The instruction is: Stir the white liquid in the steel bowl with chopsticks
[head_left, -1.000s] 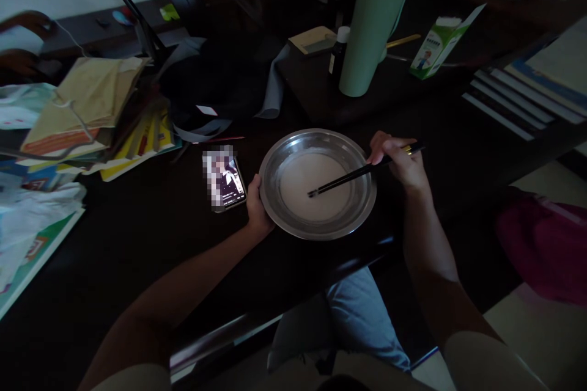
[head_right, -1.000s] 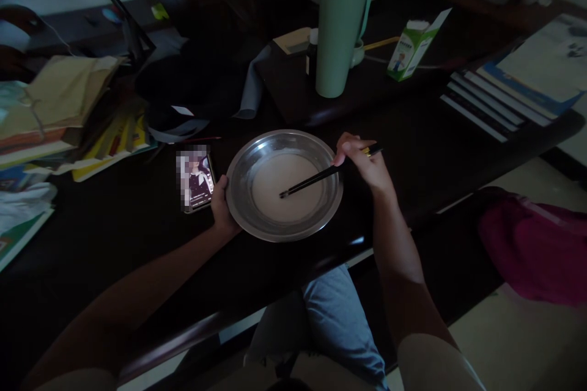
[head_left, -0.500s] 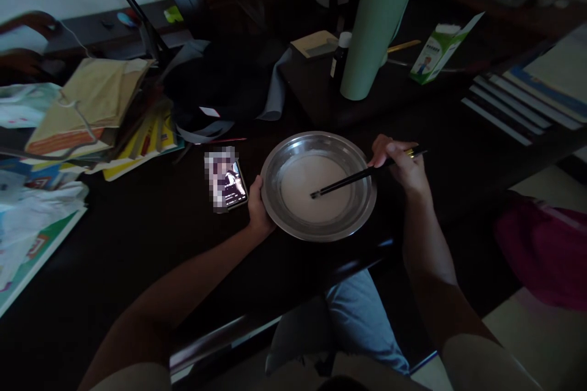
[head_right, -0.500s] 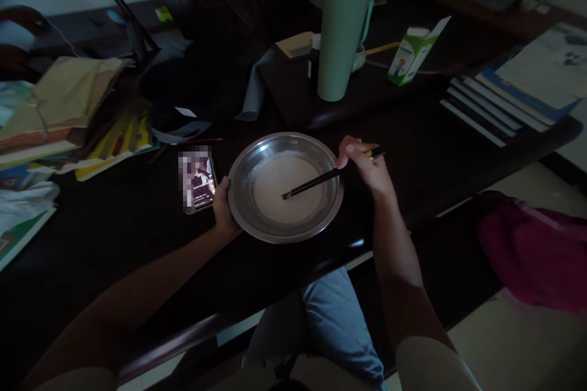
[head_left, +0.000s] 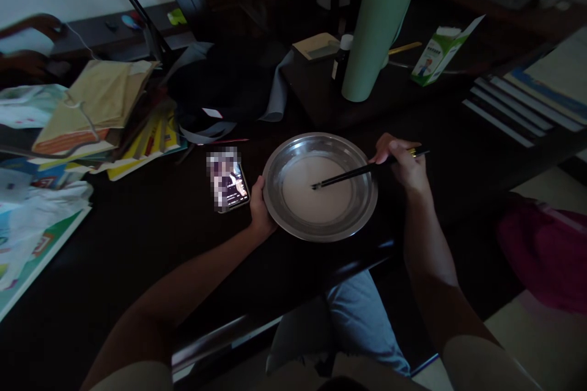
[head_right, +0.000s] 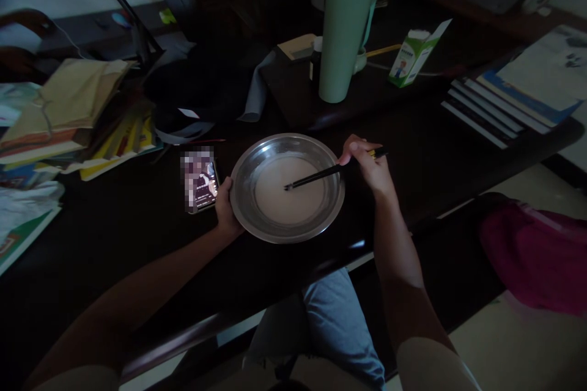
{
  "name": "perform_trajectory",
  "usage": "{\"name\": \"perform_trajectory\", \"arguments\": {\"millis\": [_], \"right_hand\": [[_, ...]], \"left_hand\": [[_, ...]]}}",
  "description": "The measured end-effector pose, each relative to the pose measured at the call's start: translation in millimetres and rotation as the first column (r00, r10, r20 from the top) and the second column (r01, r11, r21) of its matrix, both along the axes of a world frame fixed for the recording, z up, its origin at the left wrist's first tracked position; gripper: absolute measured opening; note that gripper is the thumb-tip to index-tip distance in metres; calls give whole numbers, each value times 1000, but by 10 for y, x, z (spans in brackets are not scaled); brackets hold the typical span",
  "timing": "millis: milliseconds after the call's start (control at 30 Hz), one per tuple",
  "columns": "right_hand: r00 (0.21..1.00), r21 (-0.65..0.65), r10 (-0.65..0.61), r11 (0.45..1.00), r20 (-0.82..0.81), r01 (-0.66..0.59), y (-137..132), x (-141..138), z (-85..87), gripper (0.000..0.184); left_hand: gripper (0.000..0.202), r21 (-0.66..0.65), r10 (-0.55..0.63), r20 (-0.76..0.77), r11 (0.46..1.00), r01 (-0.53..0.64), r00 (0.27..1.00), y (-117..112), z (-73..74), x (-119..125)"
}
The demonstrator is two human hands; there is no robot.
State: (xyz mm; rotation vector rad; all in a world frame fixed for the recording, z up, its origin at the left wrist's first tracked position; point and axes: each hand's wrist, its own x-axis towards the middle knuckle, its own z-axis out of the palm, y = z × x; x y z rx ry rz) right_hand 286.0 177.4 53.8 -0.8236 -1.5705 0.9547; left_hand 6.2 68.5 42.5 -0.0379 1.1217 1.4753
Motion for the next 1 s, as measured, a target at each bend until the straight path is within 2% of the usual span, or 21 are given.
{"name": "perform_trajectory", "arguments": {"millis": [67,167,233,333,500,600,700,767,867,1000], "right_hand": [[998,4,64,998,5,-64,-9,1,4,48],[976,-20,192,981,105,-191,-27,-17,35,40],[960,-28,230,973,158,-228,-31,-35,53,37],[971,-1,184,982,153,-186,-17,-42,44,35],[1000,36,26,999,16,-26,7,6,-25,43],[996,29,90,995,7,-90,-4,16,-28,47],[974,-6,205,979,100,-205,-23,-6,10,42],[962,-11,230,973,149,-231,-27,-27,37,38],[973,15,173,984,150,-177,-13,-40,47,36],[999,40,44,998,23,-45,15,-12,0,40]], "left_hand": [[38,-6,-3,-8,1000,3,1000,-6,5,-2],[39,-1,-4,-23,1000,4,1000,-14,10,-5],[38,2,-9,-21,1000,9,1000,-12,13,-5],[38,1,9,-13,1000,-9,1000,-3,22,2],[39,5,-7,-2,1000,7,1000,2,4,-4],[39,18,-32,-22,999,33,999,-2,-35,-23],[37,37,-39,-60,998,41,997,-6,-73,-37],[35,57,-40,-71,997,44,997,-7,-86,-39],[35,71,-32,-67,997,37,997,-8,-84,-33],[36,46,-23,-44,999,25,999,-5,-78,-29]]}}
